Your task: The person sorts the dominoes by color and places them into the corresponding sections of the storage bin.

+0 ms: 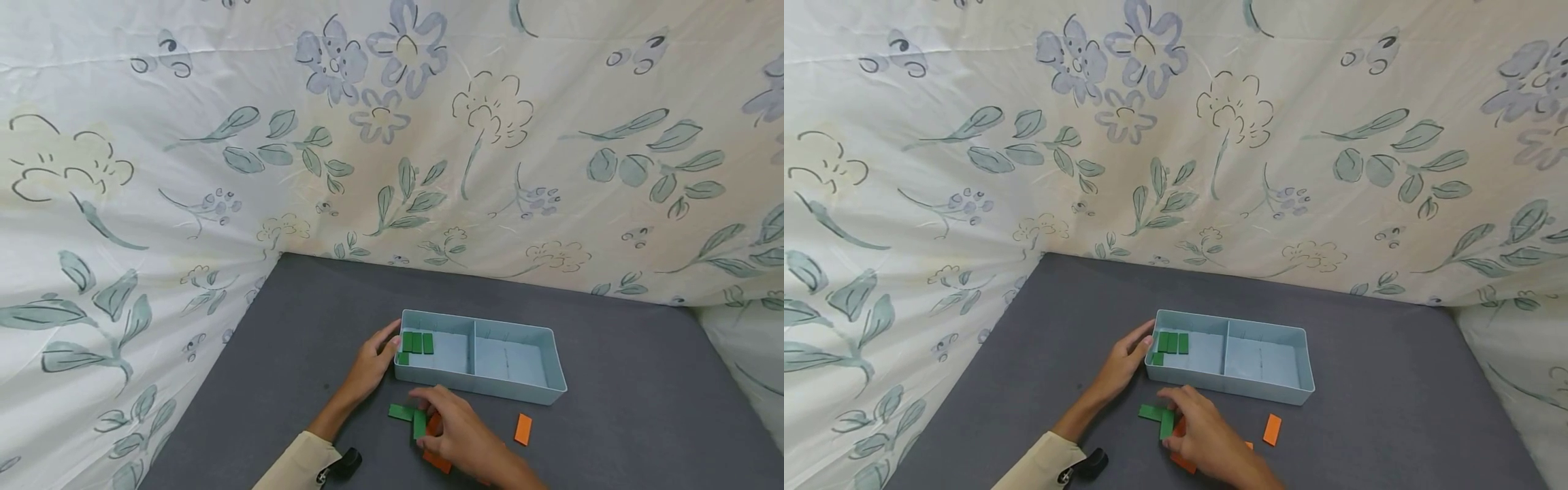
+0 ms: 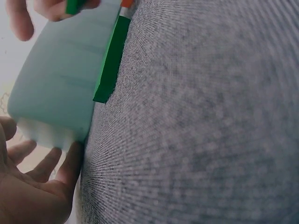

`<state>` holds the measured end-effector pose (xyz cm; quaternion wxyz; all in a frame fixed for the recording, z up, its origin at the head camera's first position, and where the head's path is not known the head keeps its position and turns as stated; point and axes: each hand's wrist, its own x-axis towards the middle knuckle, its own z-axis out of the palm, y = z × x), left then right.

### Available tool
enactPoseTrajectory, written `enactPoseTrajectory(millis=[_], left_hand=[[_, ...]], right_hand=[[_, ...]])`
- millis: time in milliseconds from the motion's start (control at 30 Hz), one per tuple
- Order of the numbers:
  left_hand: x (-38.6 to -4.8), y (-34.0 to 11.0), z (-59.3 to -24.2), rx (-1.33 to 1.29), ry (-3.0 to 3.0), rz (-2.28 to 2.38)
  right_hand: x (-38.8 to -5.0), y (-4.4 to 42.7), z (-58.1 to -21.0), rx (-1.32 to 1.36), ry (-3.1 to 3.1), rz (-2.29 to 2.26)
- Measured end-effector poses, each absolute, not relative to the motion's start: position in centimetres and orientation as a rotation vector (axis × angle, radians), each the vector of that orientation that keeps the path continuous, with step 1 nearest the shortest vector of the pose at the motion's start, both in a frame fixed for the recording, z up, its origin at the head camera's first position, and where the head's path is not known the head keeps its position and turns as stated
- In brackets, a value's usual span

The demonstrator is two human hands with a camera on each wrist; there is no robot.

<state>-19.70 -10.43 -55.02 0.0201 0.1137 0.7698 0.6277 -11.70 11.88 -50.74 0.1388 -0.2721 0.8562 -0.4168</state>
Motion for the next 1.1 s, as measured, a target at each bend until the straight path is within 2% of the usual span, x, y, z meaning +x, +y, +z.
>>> enactPoseTrajectory(millis=[467, 867, 1100], left_hand=[[-19.8, -10.4, -55.1, 0.353, 2.39, 1.95], [-19.7, -10.4, -54.9, 0.362, 2.379, 1.953], [-19.5, -10.6, -54.7, 0.36, 2.403, 1.937]], right_hand=[[-13.0, 12.2, -48.6, -0.763, 2.586, -1.367], [-14.5, 12.4, -48.8, -0.652, 2.613, -1.665], [-14.7, 11.7, -48.6, -0.567, 2.726, -1.658]])
